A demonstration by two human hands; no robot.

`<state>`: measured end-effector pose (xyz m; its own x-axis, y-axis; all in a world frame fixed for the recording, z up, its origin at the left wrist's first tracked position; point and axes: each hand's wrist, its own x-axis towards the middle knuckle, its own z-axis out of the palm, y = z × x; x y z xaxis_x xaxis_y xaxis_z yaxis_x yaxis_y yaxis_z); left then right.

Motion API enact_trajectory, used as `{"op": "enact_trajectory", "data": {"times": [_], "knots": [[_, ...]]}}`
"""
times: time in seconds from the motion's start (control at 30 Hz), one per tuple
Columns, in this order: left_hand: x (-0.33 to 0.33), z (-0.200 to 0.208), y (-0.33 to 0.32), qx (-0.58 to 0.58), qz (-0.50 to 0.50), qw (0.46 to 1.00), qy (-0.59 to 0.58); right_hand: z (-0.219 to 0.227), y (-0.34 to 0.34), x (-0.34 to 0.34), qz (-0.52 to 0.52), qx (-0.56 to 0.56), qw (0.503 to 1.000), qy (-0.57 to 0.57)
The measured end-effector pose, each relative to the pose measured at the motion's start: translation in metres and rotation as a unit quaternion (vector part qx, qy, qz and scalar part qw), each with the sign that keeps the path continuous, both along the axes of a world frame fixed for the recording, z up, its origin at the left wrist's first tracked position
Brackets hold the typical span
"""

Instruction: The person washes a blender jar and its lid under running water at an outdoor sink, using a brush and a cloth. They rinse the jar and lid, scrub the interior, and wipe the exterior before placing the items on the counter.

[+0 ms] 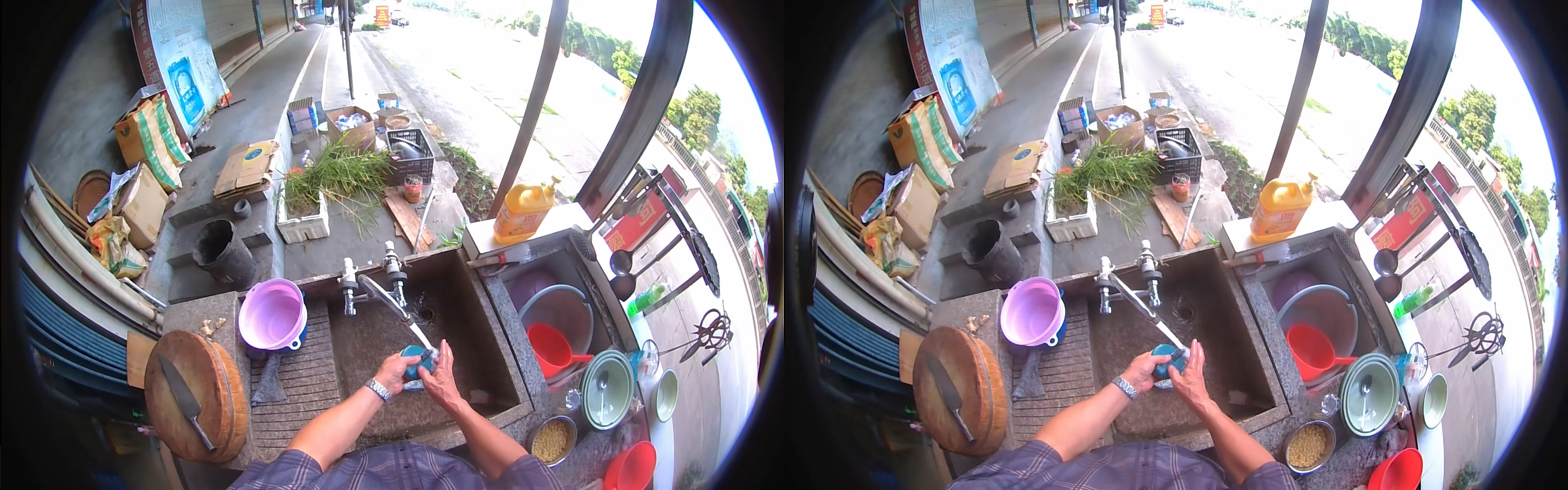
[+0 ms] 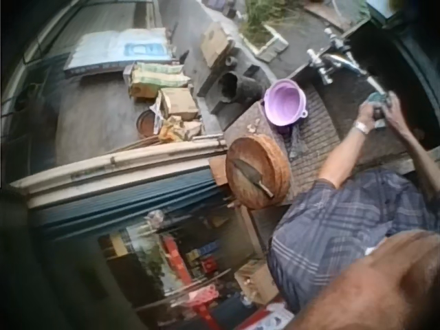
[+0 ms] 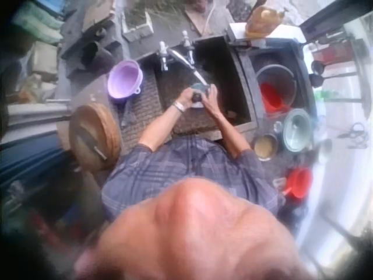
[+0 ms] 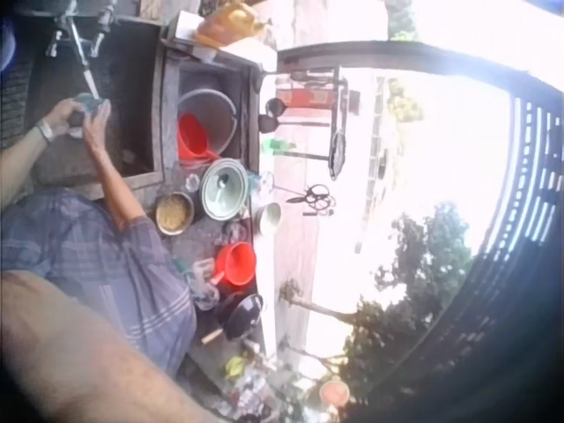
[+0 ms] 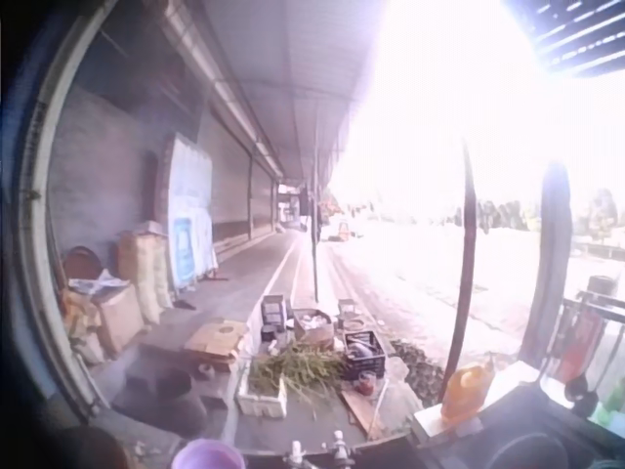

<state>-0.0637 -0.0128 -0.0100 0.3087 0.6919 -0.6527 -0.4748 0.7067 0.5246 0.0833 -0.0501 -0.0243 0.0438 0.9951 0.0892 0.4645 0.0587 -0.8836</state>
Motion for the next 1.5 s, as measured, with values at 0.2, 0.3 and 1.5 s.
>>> {"op": "enact_trajectory", "data": {"times": [0.2, 0.3, 1.5], "knots": [[-0.003, -0.011, -0.021, 0.042, -0.071, 0.994, 0.076, 0.02, -0.002, 0.021, 0.274, -0.053, 0.955, -0.1], [-0.004, 0.0, -0.032, 0.064, -0.14, 0.982, 0.109, 0.042, -0.011, 0.028, 0.283, -0.096, 0.943, -0.144], [-0.111, -0.012, -0.116, 0.341, -0.296, 0.693, 0.562, 0.117, -0.014, 0.193, -0.17, 0.02, 0.907, -0.386]]}}
